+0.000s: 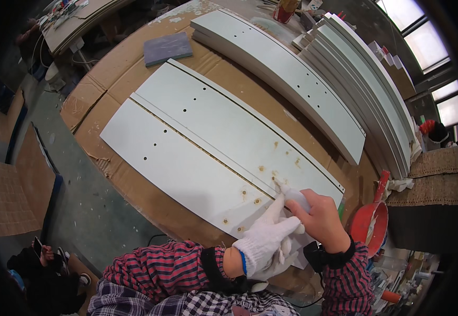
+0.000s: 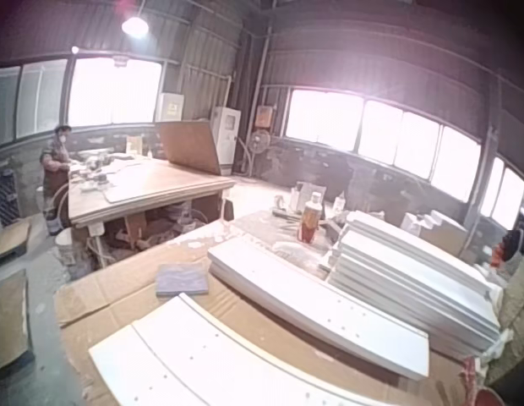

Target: The person applies glue from a bottle onto specific spots on white rectangular panels. They then use a green utility knife to spread the glue and smooth the surface. The person repeats this process on multiple panels.

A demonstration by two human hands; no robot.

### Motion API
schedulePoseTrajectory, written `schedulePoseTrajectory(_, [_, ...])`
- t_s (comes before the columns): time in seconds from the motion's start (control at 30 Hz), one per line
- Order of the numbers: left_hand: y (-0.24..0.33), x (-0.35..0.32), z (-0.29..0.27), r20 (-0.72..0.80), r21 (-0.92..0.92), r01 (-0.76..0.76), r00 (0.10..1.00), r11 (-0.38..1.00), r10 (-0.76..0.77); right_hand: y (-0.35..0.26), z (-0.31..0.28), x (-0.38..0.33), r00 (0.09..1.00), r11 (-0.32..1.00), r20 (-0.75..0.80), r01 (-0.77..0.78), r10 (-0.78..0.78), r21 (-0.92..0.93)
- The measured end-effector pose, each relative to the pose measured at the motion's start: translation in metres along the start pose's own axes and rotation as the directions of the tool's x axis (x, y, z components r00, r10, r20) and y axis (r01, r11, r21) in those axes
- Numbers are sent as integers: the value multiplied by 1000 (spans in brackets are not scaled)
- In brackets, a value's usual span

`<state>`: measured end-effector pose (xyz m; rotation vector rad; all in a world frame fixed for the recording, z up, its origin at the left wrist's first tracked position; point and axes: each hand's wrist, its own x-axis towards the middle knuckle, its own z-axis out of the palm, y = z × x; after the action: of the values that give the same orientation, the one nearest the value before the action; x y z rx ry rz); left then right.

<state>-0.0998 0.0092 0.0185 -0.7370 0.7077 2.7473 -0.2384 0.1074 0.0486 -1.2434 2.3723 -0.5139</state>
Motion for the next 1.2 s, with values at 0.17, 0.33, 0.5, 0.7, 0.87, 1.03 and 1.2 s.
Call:
schedulePoseTrajectory(0.17, [-3,2,-2,-4,-31,9,1000,999,-9,2,1,1,1000,1000,2,11,-11,-2])
schedulePoseTrajectory(0.33, [-1,2,-2,0,-30,5,1000,1000,-5,2,1,2,1000,1000,2,18,-18,-14])
schedulePoseTrajectory(0.5, [0,1,0,-10,-24,16,1000,1000,-17,0,0,2,1000,1000,2,23,-23,-16])
schedulePoseTrajectory(0.7, [0,2,-1,-19,-20,19,1000,1000,-19,0,0,3,1000,1000,6,20,-20,-14])
schedulePoseTrajectory(0.87, [-3,4,-3,-9,-28,11,1000,1000,-11,0,1,2,1000,1000,9,5,-5,-5])
schedulePoseTrajectory(1.03, [-4,4,-3,-20,-43,3,1000,999,-4,0,1,3,1000,1000,19,-2,2,-12])
schedulePoseTrajectory(1.2, [6,-4,4,-28,-10,-1,1000,1000,1,3,1,2,1000,998,-2,5,-5,67])
